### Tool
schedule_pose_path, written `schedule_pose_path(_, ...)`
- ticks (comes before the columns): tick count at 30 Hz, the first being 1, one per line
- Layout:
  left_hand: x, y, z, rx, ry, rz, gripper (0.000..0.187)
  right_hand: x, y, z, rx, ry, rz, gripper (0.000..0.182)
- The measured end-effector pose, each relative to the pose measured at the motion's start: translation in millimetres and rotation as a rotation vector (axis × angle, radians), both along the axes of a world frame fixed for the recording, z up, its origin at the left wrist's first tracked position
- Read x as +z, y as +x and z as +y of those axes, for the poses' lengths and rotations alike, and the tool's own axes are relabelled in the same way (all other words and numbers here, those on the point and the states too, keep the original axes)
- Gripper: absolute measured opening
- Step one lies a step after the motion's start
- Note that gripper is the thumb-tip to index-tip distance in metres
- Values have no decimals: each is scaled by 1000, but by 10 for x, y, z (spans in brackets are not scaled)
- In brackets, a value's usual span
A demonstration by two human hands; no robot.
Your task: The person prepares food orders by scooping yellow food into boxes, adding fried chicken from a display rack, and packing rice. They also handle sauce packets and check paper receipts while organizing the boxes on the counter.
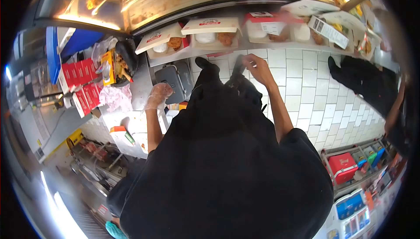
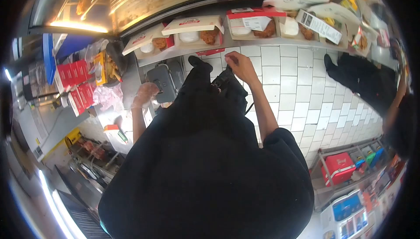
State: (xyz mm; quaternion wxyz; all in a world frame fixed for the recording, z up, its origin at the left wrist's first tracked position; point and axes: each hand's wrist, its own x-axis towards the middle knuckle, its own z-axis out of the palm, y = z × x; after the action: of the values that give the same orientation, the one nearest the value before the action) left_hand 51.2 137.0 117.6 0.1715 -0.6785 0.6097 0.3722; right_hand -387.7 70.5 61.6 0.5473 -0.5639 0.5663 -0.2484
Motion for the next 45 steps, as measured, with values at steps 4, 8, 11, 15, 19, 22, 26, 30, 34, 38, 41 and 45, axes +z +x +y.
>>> schedule_pose_path(4,20,-115,227,499,-213,405,23,603,289,-308,178,-70,52,36)
schedule_pose_path(8,111,-389,-123,420,-465,401,21,721,530,-687,163,-242,-87,49)
schedule_pose_path(11,260,-542,-394,341,-578,453,22,867,592,-986,75,-318,-139,56)
schedule_pose_path(15,285,-599,-621,150,-678,443,23,973,507,-1122,62,-269,-57,52)
schedule_pose_path(19,493,-829,-803,156,-518,465,25,991,509,-991,14,-246,-1,47)
schedule_pose_path(22,249,-1025,-974,-111,-547,527,22,909,488,-842,-13,-256,39,46)
schedule_pose_path(26,-814,-1524,-1339,-549,-1068,710,20,773,516,-618,-105,-242,145,46)
schedule_pose_path(30,-846,-1866,-1548,-749,-1242,660,29,371,441,-196,-110,-299,81,45)
schedule_pose_path(34,-518,-1966,-1538,-683,-749,404,36,62,491,442,-218,-170,69,50)
schedule_pose_path(38,-1557,-2079,-1542,-567,-1042,530,43,149,676,993,-340,-45,48,43)
schedule_pose_path(41,-672,-2014,-1413,-504,-1035,489,39,199,781,1246,-371,66,106,42)
schedule_pose_path(45,-91,-1971,-1315,-446,-974,651,38,361,837,1391,-351,129,77,41)
